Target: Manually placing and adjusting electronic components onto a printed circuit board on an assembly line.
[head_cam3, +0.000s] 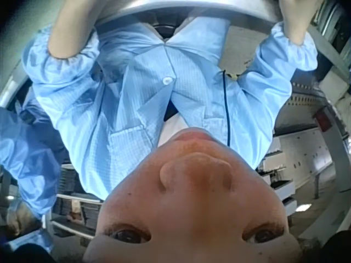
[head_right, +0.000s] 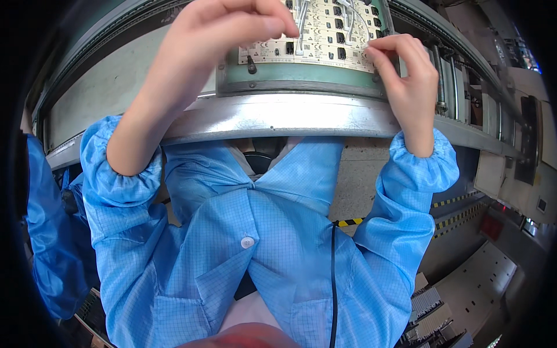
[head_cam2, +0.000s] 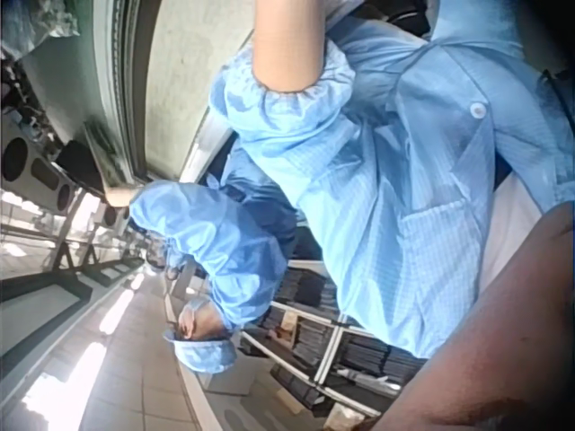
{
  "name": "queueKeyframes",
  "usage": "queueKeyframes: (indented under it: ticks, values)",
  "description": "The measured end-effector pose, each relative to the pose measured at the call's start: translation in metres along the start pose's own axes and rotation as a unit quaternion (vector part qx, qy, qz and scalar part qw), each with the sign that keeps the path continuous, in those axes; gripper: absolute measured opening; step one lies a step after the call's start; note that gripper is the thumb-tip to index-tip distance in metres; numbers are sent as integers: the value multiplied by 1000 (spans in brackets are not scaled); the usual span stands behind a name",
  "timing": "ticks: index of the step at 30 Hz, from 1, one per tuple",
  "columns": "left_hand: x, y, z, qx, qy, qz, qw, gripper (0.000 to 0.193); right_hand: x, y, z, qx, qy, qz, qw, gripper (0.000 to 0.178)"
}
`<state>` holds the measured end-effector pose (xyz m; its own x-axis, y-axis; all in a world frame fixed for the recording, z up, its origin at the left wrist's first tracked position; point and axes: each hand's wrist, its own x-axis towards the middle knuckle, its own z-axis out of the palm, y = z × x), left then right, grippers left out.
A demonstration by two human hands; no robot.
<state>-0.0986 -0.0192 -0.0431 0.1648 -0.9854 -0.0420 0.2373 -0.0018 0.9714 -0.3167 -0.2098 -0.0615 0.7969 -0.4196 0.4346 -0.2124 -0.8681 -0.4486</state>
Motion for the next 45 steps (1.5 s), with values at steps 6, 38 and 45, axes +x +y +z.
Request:
queueKeyframes:
  ticks: [6,38,45]
  values:
    - [-2,-5,6,558,96,252,785,18,3,4,2,-71,-53,-65,994,7]
    - [39,-43,-15,397,108,572,709,18,-2,0,4,-122,-17,-146,982,10]
    - [31,-26,-4,489,96,413,762,18,16,4,-5,-125,-65,-181,973,11]
